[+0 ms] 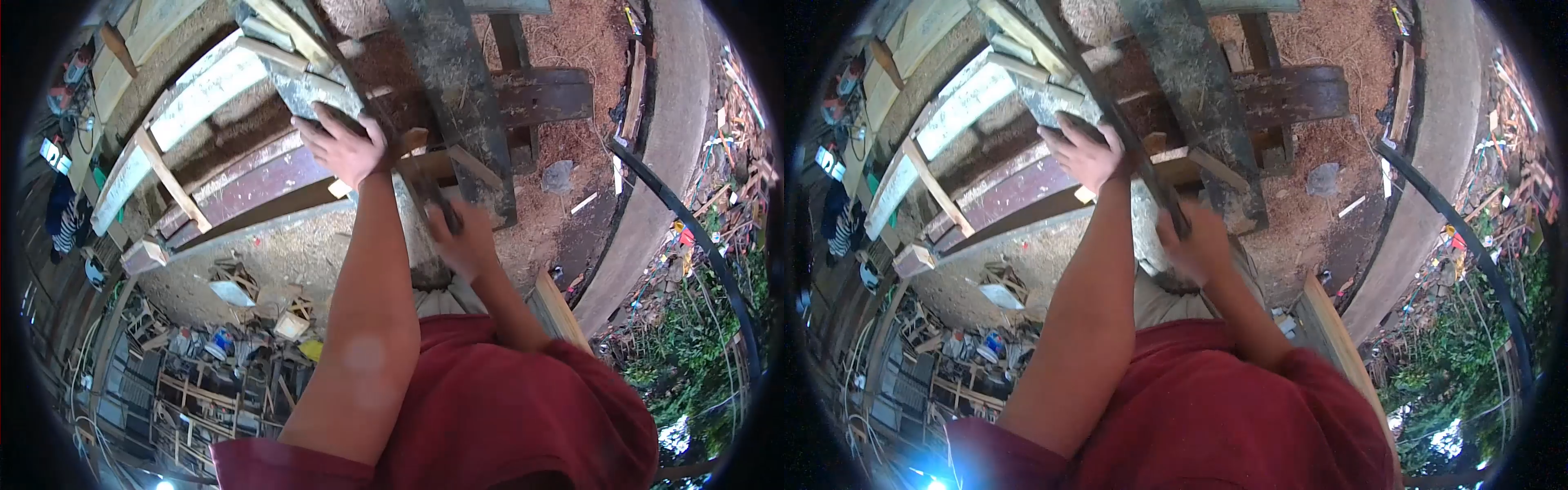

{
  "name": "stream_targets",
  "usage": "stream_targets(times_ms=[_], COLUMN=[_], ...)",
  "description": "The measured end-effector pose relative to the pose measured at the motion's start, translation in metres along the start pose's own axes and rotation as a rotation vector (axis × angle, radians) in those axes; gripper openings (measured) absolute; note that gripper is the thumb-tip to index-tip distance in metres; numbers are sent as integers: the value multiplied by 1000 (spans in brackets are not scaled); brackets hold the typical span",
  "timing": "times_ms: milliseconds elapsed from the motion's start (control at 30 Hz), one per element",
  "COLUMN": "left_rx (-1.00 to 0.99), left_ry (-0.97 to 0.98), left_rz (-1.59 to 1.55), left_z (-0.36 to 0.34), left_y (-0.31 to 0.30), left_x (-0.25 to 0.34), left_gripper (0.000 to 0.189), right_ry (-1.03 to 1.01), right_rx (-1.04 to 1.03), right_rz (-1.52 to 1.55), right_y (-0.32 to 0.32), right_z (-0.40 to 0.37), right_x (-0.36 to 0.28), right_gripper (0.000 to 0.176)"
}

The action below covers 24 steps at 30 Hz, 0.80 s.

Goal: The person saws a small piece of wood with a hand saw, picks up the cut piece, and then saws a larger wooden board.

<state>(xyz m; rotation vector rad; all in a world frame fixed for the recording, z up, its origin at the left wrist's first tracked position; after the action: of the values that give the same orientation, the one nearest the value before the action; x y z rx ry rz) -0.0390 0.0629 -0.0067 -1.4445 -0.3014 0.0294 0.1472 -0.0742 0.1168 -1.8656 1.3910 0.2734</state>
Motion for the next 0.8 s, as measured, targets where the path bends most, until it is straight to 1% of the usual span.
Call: stream_targets(times_ms=[33,100,133,200,233,333,367,433,467,500,533,667,700,733,800], left_rx=[5,-22,-15,4,11,32,-41,-148,-190,-206,-195,-190,-188,-186,-174], left_ry=[-7,-35,-35,-24,-27,-7,26,25,31,-7,1,15,9,1,11], left_rz=[-4,5,5,9,4,-16,14,43,54,49,52,48,47,50,58], left_z=[7,1,0,1,1,1,-1,-4,1,2,3,-1,0,1,2], left_y=[1,-4,-3,-5,-5,-7,-3,-3,0,1,2,2,1,0,0], left_x=[4,5,6,6,5,6,9,10,13,13,12,12,13,12,12], left_gripper=[85,84,82,79,80,83,92,94,95,96,95,94,94,94,95], right_ry=[-15,189,275,133,61,105,145,225,226,230,237,253,266,280,250], right_rx=[5,-83,-124,-43,-9,-28,-48,-85,-34,12,45,48,46,39,37], right_rz=[-22,59,96,16,-24,-10,14,66,100,131,156,240,274,308,330], right_y=[-6,-26,-32,-13,-4,3,2,-2,-1,2,5,19,16,8,6], right_z=[-8,-46,-53,-13,3,13,11,3,5,6,5,-7,-10,-10,-56], right_x=[1,10,13,11,8,-1,2,11,7,1,-2,10,8,-13,6], right_gripper=[28,31,33,31,31,29,29,28,29,29,30,30,30,31,31])
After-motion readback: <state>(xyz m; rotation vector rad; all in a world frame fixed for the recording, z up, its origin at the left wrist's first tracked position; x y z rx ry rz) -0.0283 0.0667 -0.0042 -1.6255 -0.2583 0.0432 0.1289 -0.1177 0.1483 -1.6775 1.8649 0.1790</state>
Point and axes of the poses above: each hand's wrist, its own z-axis towards the middle knuckle, its own y-axis out of the palm, x = y × z, the point moved 8 cm from there along z, towards the middle knuckle, and after that the axes turned 4 degrees about y, right-handed, at the moved point
